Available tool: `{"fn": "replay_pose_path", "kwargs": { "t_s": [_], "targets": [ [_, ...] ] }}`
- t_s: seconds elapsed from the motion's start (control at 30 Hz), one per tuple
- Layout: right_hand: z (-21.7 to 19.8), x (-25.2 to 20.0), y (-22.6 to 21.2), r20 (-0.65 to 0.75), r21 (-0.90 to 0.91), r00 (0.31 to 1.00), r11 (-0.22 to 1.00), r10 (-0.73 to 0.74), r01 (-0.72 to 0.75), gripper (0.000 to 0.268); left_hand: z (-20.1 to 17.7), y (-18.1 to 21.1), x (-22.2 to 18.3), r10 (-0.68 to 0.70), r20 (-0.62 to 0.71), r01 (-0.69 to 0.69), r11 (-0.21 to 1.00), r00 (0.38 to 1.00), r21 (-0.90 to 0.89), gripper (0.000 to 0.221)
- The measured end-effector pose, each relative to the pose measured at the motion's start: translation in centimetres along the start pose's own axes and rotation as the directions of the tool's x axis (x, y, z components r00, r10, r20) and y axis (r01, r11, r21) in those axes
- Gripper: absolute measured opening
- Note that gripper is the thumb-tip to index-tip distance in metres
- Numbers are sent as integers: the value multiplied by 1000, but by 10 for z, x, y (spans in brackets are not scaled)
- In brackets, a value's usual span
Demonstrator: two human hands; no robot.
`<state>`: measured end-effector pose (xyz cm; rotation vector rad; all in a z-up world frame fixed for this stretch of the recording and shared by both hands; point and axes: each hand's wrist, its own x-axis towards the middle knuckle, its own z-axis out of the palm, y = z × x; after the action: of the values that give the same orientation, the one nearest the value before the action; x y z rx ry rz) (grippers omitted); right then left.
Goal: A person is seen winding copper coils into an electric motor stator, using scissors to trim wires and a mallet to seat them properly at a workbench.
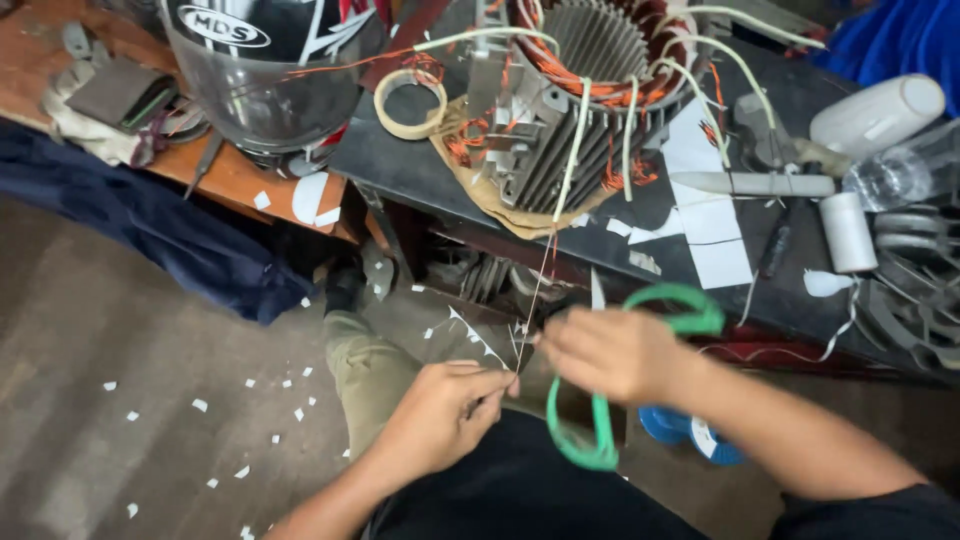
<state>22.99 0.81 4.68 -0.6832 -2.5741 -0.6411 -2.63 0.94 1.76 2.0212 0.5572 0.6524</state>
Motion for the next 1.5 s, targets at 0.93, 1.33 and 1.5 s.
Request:
{"fn": "replay_pose_path", "kwargs": {
  "t_s": [0.93, 1.33, 1.5],
  "targets": [
    [-2, -9, -4, 285, 304, 953, 934, 101, -190, 21, 4, 51, 8, -42, 519, -468, -498, 854, 730, 29],
    [-2, 6, 26, 97, 271, 897, 856, 431, -441, 9, 42, 55, 10, -221, 471, -465, -729, 854, 502, 19],
    [0, 10, -30, 148, 518, 932, 777, 332, -359, 21, 32, 55, 7, -194, 458, -452, -692, 867, 563, 22]
  ]
}}
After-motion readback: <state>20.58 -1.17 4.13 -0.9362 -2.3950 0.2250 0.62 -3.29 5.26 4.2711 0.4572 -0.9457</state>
